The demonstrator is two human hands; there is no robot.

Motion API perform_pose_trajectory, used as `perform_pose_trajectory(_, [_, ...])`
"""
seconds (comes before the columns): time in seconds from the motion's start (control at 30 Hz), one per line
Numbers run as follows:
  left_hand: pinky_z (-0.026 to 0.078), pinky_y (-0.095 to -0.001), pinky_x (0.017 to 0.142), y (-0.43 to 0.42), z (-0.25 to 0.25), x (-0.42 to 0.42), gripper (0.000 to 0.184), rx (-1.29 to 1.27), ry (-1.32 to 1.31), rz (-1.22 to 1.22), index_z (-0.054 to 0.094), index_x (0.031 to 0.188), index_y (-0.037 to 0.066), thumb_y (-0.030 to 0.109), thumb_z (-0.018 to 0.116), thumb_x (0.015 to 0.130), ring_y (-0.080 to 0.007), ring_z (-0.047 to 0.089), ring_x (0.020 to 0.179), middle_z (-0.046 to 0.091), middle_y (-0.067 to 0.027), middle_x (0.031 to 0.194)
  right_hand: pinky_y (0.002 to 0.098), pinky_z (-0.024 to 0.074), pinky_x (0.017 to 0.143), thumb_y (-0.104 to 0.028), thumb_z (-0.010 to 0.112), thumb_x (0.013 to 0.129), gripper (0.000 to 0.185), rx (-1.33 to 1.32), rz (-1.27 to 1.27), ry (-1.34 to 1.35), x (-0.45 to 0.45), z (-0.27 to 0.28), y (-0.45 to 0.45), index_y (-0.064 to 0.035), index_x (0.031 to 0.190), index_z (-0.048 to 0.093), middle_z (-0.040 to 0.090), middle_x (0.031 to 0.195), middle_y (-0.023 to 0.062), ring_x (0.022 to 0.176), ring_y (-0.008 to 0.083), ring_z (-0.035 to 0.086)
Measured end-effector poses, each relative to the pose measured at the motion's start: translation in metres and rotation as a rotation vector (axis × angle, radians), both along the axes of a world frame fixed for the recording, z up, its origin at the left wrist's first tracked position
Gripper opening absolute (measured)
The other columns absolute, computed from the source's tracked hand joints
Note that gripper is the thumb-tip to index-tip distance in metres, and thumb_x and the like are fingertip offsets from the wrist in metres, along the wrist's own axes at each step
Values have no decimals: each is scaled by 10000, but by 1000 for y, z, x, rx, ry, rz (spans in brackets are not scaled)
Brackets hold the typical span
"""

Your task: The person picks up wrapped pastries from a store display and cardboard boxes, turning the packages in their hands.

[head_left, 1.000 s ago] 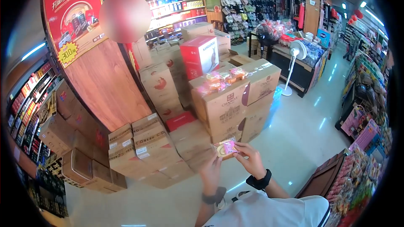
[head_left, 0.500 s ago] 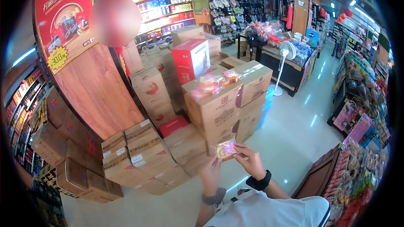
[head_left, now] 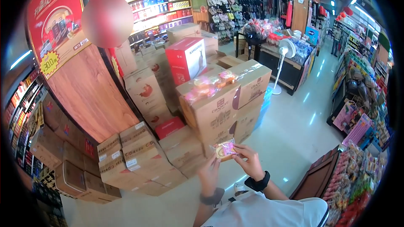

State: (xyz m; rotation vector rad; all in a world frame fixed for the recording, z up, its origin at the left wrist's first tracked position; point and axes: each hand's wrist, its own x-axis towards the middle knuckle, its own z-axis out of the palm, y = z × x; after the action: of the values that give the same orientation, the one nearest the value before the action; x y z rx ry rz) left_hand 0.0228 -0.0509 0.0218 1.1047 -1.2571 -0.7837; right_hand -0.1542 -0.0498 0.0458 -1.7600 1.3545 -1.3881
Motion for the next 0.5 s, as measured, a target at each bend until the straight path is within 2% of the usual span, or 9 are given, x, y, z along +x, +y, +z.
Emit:
perform_pose_trajectory(0.3, [554, -301, 908, -42, 2, -57, 368, 48, -62, -28, 696, 1292, -11, 132, 751, 957, -178, 733, 1042, 745, -191, 1214, 295, 600, 806, -55, 752, 919, 317, -9, -26, -49, -58, -8, -40, 37, 1220, 710, 690, 1291, 181, 994, 227, 730])
perform_pose_trajectory(0.4, [545, -297, 918, -57, 6, -83, 323, 55, -48, -14, 703, 1236, -64, 50, 737, 936, -145, 697, 1031, 753, -147, 1206, 296, 599, 808, -59, 755, 920, 321, -15, -24, -53, -84, -11, -59, 36, 1222, 709, 689, 1293, 179, 994, 226, 729])
perform_pose_trajectory(0.5, [549, -297, 909, -70, 17, -108, 306, 99, -18, -7, 716, 1200, -69, 60, 756, 926, -148, 704, 999, 761, -151, 1175, 296, 598, 808, -60, 756, 920, 317, 1, -11, -63, -108, -9, -77, 35, 1220, 711, 686, 1299, 178, 992, 224, 729])
